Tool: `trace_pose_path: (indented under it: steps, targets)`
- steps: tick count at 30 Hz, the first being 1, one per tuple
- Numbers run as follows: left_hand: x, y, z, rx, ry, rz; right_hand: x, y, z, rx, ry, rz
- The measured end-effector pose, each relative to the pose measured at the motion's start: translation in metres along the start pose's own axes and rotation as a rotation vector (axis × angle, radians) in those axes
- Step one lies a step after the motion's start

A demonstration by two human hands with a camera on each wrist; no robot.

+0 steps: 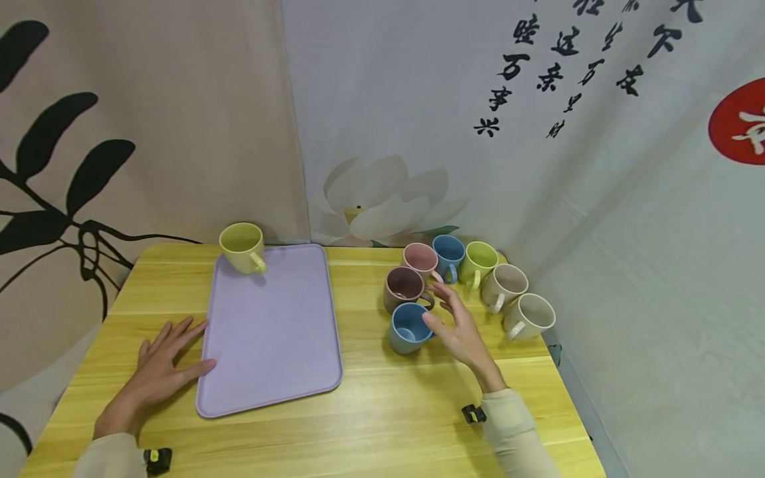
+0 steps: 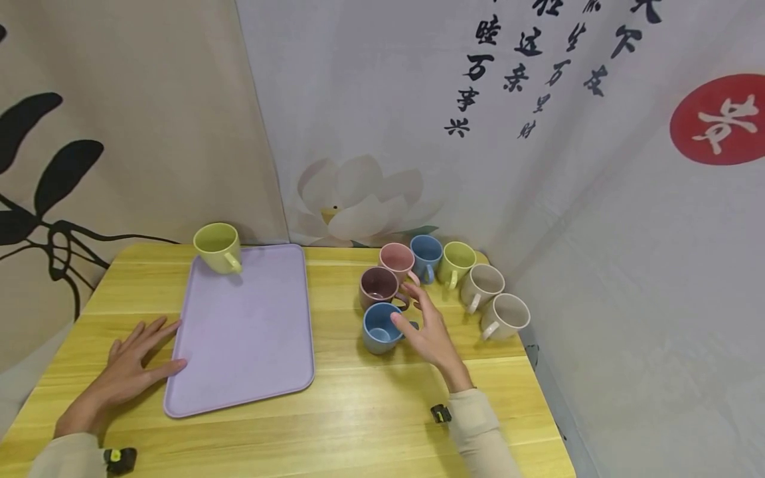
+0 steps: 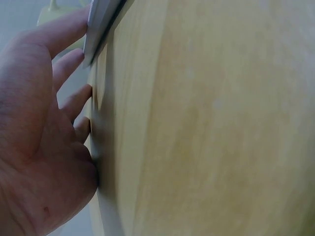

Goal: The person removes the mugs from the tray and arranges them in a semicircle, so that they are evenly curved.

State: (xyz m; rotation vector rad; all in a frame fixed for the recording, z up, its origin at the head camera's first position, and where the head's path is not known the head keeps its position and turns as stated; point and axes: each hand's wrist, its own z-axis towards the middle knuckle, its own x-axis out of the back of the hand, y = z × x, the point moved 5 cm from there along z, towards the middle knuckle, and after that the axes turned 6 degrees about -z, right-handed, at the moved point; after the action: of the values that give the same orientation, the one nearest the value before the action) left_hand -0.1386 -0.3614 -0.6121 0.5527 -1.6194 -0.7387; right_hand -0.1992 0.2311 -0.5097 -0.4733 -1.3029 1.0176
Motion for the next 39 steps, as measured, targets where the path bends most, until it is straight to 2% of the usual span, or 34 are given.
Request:
trace_pose_path:
  steps: [5,12,20,28,33,39]
  targets:
    - [0.0,0.001,0.0,0.005,-0.001,0.003,-0.016,-0.029,0.007,0.065,-0.024,0.013]
    - [0.001,0.001,0.002,-0.001,0.001,-0.008,-0.049,-0.063,0.018,0.142,-0.07,0.034]
    - [0.004,0.003,0.0,-0.004,0.002,-0.013,-0.096,-0.09,0.03,0.144,-0.156,0.048]
    - [0.002,0.004,-0.001,0.005,0.0,-0.007,-0.135,-0.104,0.047,0.111,-0.236,0.071]
    - [0.001,0.004,-0.001,0.012,-0.003,-0.001,-0.15,-0.11,0.058,0.096,-0.245,0.073]
    - [0.0,0.003,-0.001,0.007,0.001,-0.009,-0.168,-0.119,0.073,0.119,-0.26,0.076]
